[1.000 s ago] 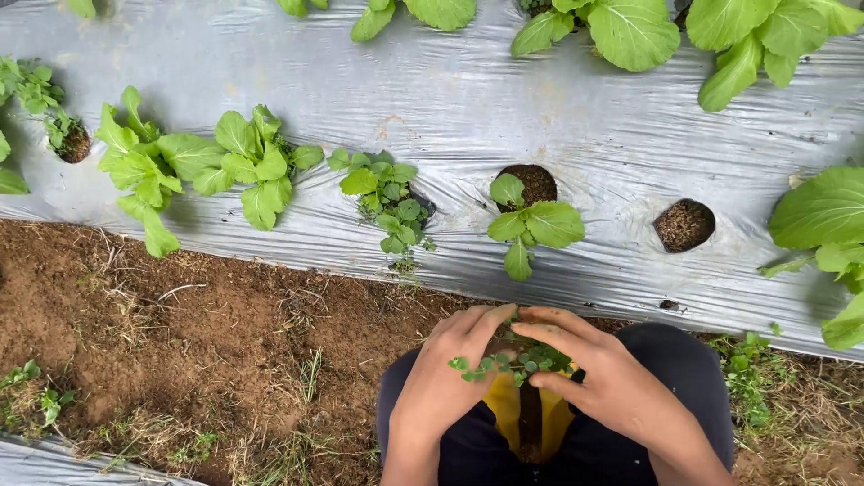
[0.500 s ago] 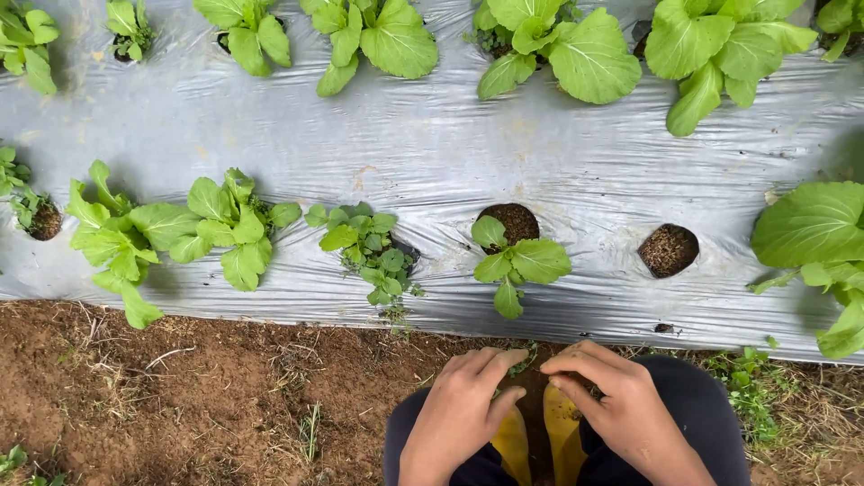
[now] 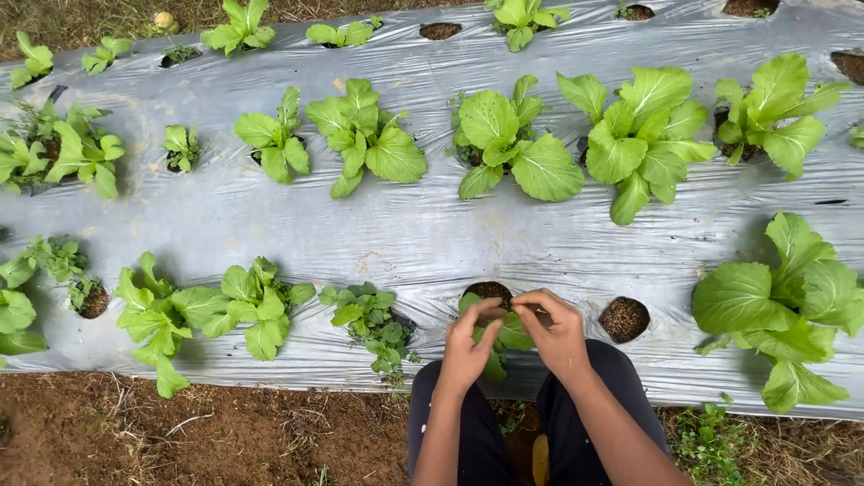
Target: The person is weeding holes in plastic mulch and planting seedlings in an agricultural field.
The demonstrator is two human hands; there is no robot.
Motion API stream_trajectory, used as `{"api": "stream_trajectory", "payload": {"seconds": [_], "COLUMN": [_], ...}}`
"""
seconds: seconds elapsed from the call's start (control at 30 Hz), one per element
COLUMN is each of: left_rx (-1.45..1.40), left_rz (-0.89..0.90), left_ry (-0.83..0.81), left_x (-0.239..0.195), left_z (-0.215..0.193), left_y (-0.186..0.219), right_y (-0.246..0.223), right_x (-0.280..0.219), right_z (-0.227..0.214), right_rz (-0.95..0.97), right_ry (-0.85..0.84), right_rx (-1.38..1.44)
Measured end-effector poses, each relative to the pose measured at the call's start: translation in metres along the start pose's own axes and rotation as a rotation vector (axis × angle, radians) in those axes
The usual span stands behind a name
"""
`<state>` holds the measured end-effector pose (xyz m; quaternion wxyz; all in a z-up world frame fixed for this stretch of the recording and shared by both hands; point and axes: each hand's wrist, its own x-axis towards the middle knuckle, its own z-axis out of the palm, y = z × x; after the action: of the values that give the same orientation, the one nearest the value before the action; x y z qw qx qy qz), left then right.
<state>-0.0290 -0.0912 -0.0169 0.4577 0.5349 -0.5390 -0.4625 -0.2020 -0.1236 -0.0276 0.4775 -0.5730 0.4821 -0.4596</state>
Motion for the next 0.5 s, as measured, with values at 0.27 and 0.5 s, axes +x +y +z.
{"api": "stream_trajectory", "payload": {"seconds": [0.27, 0.5], "left_rx": [-0.029, 0.018], "left_rz": [-0.034, 0.028], "left_ry": [0.049, -0.059], "left_x": [0.039, 0.189], "left_z": [-0.011, -0.012], "left_y": [0.049, 0.028], "right_y": [-0.031, 0.000], "right_x": [0.071, 0.193], "right_z": [-0.013, -0.027], "right_rz": [-0.146, -0.153], "right_ry": [-0.010, 0.072], "right_rx": [0.069, 0.060]}}
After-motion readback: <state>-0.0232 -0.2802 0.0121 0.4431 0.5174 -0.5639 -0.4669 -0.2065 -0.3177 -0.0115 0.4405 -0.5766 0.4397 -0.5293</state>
